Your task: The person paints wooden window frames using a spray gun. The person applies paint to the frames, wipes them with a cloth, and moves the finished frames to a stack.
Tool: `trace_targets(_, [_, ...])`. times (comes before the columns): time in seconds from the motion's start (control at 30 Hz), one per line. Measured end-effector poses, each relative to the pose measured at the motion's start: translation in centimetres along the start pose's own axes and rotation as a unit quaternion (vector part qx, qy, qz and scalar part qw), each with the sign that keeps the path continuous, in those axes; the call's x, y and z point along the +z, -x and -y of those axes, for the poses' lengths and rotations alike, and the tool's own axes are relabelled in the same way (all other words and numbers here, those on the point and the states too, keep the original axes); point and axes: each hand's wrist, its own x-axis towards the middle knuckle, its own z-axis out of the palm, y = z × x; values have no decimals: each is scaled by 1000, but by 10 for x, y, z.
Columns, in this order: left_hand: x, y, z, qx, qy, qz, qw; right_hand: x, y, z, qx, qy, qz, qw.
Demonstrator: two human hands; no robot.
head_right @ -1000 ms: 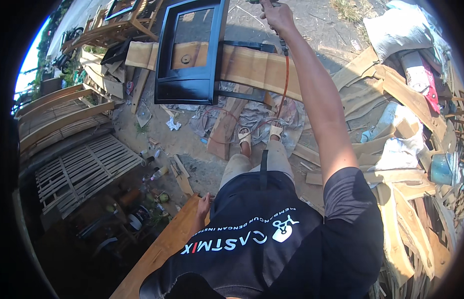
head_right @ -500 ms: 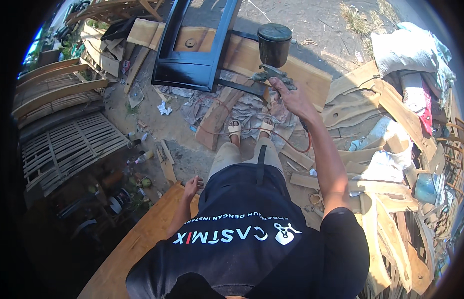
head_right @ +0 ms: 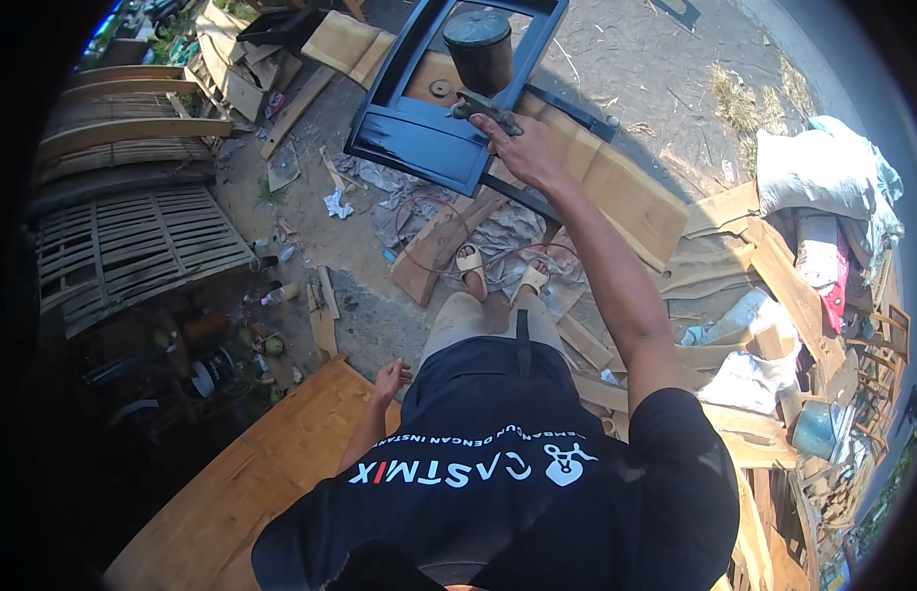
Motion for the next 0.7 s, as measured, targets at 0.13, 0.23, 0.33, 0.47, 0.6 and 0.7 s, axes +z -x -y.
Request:
trace_targets(0.13, [-19,4,13,-22,18,-8,1000,25,-40,21,1,61,-18,998])
trace_targets(0.23, [-33,1,18,-34,30,-15,999,31,-70,38,11,43,-48,998])
trace_targets(0.33, [-44,-6,18,-44,38,-16,998,25,-109,42,33,94,-81,992])
trace_targets(0.47, [-58,-21,14,-49,52,-7,997,14,-153,36,21,96,-141,985])
trace_targets(0.6, [-69,-31,0,-47,47,-6,998,3,-193,40,18,109,-175,978])
trace_targets(0.7, [-77,-34,-9,-40,50,-4,998,-6,-214,42,1,103,-216,971])
